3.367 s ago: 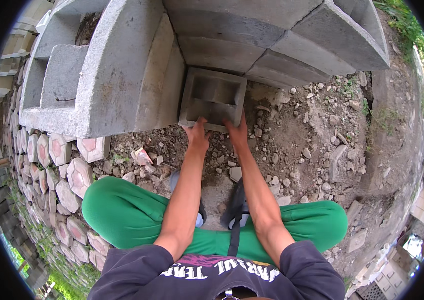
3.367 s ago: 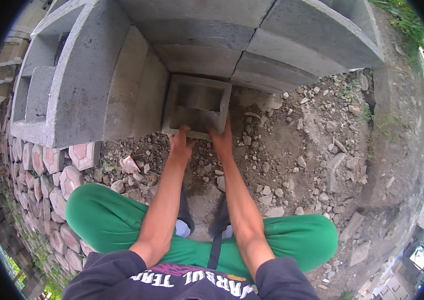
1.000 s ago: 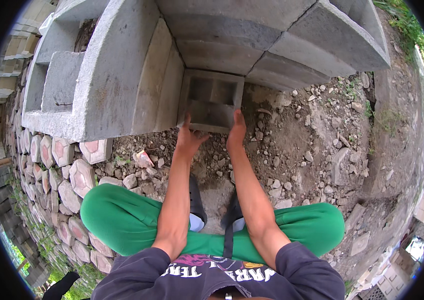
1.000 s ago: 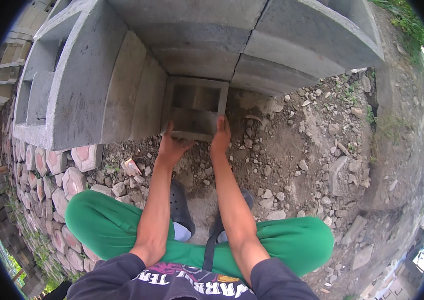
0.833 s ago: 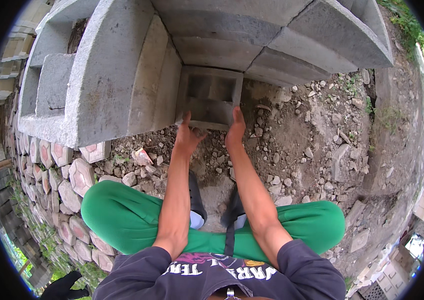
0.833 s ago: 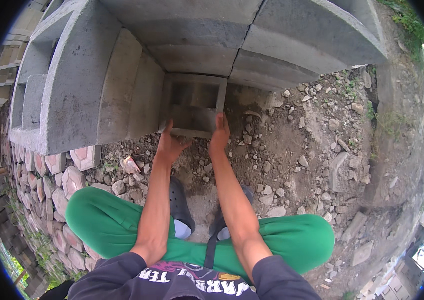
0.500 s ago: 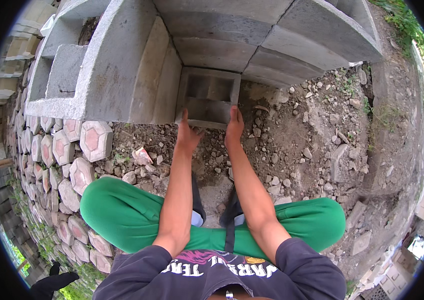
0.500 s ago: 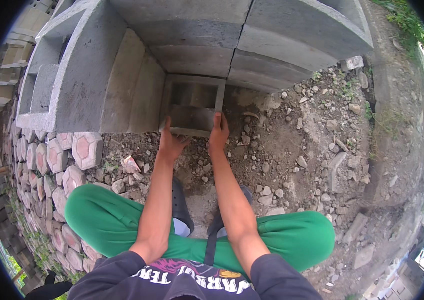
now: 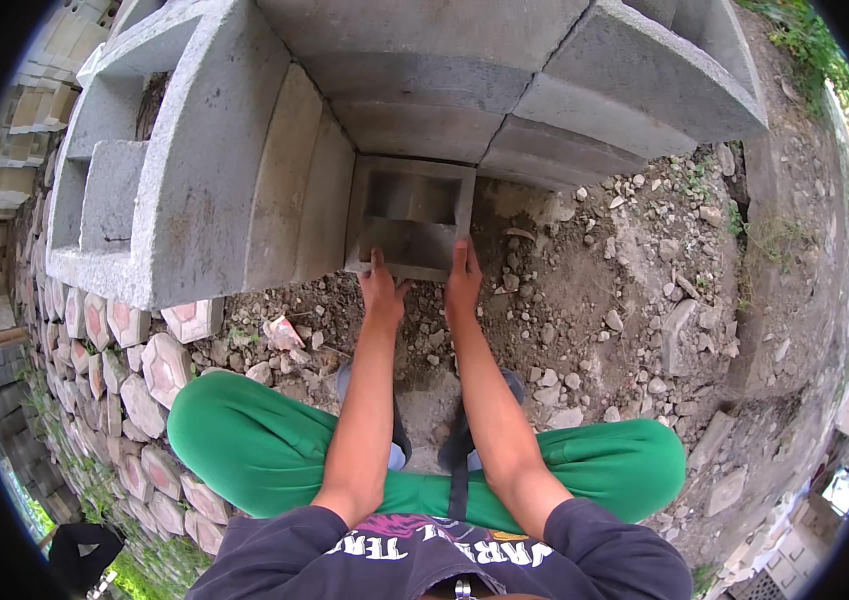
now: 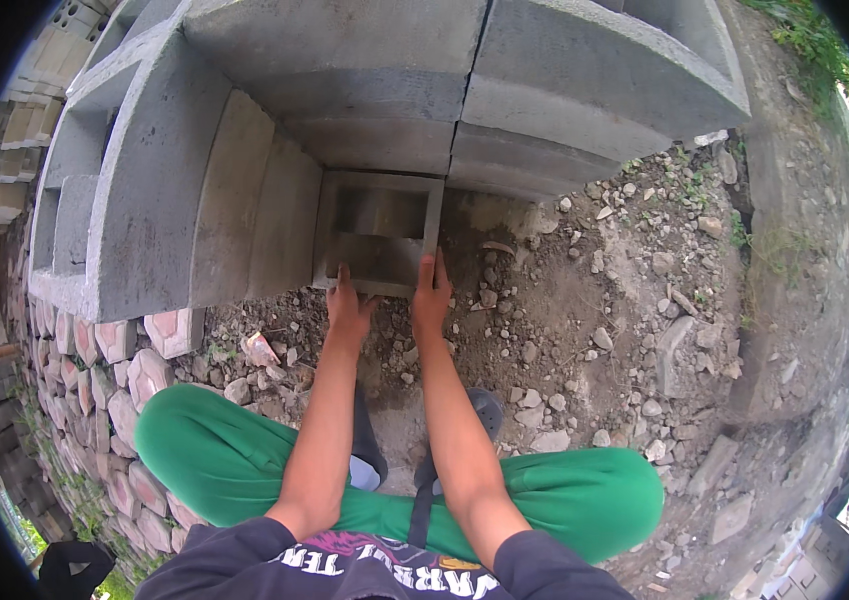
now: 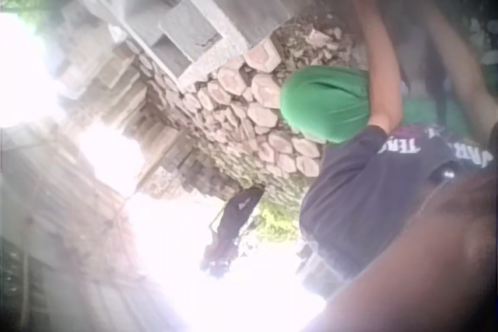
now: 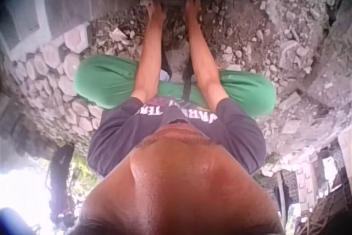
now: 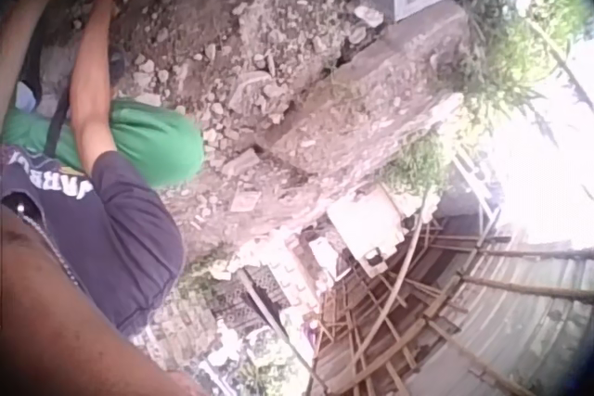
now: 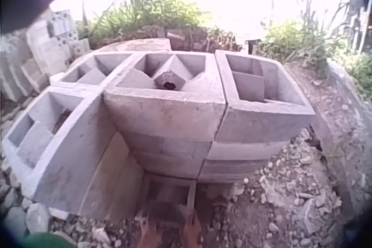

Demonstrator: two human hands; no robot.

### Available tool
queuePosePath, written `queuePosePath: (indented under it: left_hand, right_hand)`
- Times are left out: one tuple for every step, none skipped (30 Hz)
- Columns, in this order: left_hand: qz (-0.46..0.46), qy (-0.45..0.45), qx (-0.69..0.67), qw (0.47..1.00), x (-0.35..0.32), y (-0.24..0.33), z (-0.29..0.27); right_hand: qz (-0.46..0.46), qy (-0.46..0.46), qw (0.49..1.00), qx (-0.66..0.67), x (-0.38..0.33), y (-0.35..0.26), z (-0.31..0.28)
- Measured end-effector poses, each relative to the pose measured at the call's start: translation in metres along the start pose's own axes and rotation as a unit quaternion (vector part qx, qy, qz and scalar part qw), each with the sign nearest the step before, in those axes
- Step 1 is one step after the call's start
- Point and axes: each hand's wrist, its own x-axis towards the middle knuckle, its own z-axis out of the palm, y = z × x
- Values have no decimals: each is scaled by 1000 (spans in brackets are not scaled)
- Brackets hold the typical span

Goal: The person stacks multiple concrete cinder blocks on top of each other in an outdoor work area.

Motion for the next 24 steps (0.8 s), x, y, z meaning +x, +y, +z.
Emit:
queuePosePath:
  left_hand:
    - [5, 14, 19, 1000, -5, 2, 6]
    - [1, 18, 22, 1000, -6, 3, 4]
    - [18, -3, 20, 1000, -8, 6, -1]
    - [34, -25, 16, 999, -11, 9, -6]
    - [24, -22, 18, 999, -17, 13, -6]
    - [-31, -42, 29, 998, -27, 21, -2]
    - [-85, -63, 38, 994, -41, 28, 1]
    - [-89, -62, 37, 993, -59, 33, 5]
    - [-92, -70, 75, 990, -81, 35, 12]
    - [-93, -80, 112, 986, -103, 40, 16]
    - [-90, -79, 111, 987, -124, 48, 14]
    - [-77, -99, 157, 980, -146, 56, 13]
    - [-64, -119, 202, 970, -170, 65, 9]
    - [-65, -124, 202, 969, -201, 77, 13]
    - [-39, -116, 236, 964, -235, 93, 17]
    - [-14, -108, 270, 957, -269, 109, 20]
    - [16, -102, 303, 948, -306, 129, 25]
    - [20, -111, 304, 946, -339, 147, 28]
    - [34, -112, 331, 936, -370, 167, 28]
    - [52, -113, 355, 927, -400, 188, 30]
    - [56, -120, 356, 925, -427, 205, 30]
    - [62, -121, 389, 911, -452, 222, 29]
    - [69, -123, 423, 895, -475, 237, 31]
    - [87, -126, 428, 891, -497, 249, 33]
  right_hand:
    - [20, -4, 1000, 19, -2, -9, 1]
    - [26, -1, 999, 19, -3, -13, 1]
    - [20, -18, 1000, -14, -5, -19, 0]
    - [15, -35, 998, -46, -7, -25, 1]
    - [22, -30, 998, -52, -7, -28, -4]
    - [0, -54, 995, -86, -6, -31, -10]
    - [-22, -79, 989, -120, -11, -37, -16]
    - [-19, -78, 989, -124, -17, -40, -19]
    - [-7, -92, 986, -141, -24, -52, -22]
    - [4, -105, 982, -157, -34, -65, -25]
    - [3, -108, 982, -156, -50, -92, -19]
    - [45, -99, 986, -130, -71, -122, -11]
    - [88, -90, 987, -103, -92, -151, -3]
    - [62, -68, 989, -118, -111, -180, -1]
    - [58, -65, 989, -116, -130, -211, 0]
    - [92, -61, 985, -129, -151, -243, 0]
    - [122, -58, 981, -140, -173, -279, 2]
    - [104, -39, 982, -154, -193, -306, 2]
    - [115, -29, 981, -155, -214, -334, 2]
    - [121, -32, 981, -151, -235, -370, 4]
    - [130, -36, 980, -149, -256, -400, 5]
    - [127, -41, 979, -155, -276, -429, 5]
    - [121, -36, 980, -152, -293, -455, 4]
    - [133, -37, 978, -158, -310, -481, 3]
